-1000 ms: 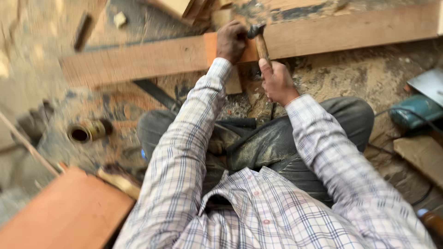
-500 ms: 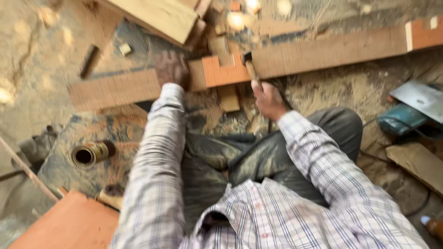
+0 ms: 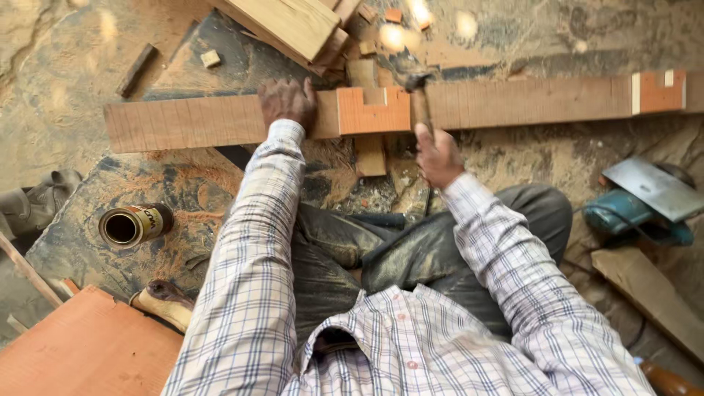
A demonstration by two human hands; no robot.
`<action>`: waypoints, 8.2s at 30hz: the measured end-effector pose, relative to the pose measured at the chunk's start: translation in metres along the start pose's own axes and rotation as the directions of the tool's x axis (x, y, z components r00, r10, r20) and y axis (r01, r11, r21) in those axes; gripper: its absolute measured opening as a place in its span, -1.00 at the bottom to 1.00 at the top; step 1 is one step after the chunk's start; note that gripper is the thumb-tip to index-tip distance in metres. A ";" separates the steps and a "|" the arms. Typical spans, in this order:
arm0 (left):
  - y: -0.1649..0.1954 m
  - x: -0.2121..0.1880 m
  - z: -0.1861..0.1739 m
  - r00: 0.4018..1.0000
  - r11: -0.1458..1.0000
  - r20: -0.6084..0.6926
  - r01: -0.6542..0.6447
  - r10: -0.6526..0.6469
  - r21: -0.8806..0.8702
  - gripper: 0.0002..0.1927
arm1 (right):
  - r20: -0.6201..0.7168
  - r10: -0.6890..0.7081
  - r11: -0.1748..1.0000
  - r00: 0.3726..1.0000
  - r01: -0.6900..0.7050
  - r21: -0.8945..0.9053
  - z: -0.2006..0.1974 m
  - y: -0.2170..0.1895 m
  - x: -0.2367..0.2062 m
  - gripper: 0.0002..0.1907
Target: The person sits on the workshop floor assembling a long wooden frame with notched joints. He fits small wooden blocks into the notches of the planks and hammers them in with a mallet, working along the rail. Midway he pauses to handle and count paper money, then resumes hammering the joints and finally lifts the assembled rail.
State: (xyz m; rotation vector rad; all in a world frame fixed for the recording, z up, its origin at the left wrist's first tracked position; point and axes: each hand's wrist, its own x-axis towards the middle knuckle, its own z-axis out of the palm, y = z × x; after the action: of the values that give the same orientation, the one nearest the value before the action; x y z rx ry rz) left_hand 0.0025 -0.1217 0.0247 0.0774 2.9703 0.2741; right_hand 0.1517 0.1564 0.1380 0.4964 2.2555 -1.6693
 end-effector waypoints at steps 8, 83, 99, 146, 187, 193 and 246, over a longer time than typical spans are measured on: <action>-0.002 -0.003 0.006 0.993 0.999 -0.114 -0.018 0.014 -0.035 -0.40 | 0.128 -0.684 0.629 0.719 0.669 -0.396 -0.009 0.018 -0.035 -0.49; 0.292 0.134 0.094 0.909 0.741 -0.318 -0.406 0.268 -0.535 -0.90 | 0.545 0.100 0.799 0.833 0.259 -0.543 -0.224 0.068 0.041 -0.88; 0.280 0.127 0.108 0.833 0.762 -0.354 -0.541 0.425 -0.357 -0.83 | -0.082 -0.526 0.784 0.847 0.445 -0.433 -0.224 0.096 0.144 -0.61; 0.285 0.133 0.097 0.827 0.780 -0.302 -0.554 0.475 -0.290 -0.65 | 0.123 -0.509 0.634 0.852 0.467 -0.617 -0.209 0.101 0.205 -0.43; 0.293 0.149 0.100 0.653 0.639 -0.410 -0.745 0.638 -0.193 -0.90 | -0.235 -0.448 0.889 0.863 0.458 -0.013 -0.218 0.115 0.192 -0.45; 0.308 0.178 0.146 0.632 0.635 -0.075 -0.773 0.771 0.015 -0.82 | -0.239 -0.465 0.858 0.852 0.500 0.114 -0.228 0.134 0.193 -0.41; 0.326 0.145 0.121 0.810 0.788 -0.335 -0.568 0.482 -0.238 -0.56 | -0.059 -0.677 0.590 0.733 0.494 -0.639 -0.228 0.121 0.209 -0.44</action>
State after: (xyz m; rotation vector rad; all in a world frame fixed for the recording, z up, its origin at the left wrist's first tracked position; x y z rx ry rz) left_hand -0.1093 0.2295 -0.0538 0.9164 3.0297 0.9100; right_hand 0.0106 0.4284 0.0106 -0.2300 3.2425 -1.0023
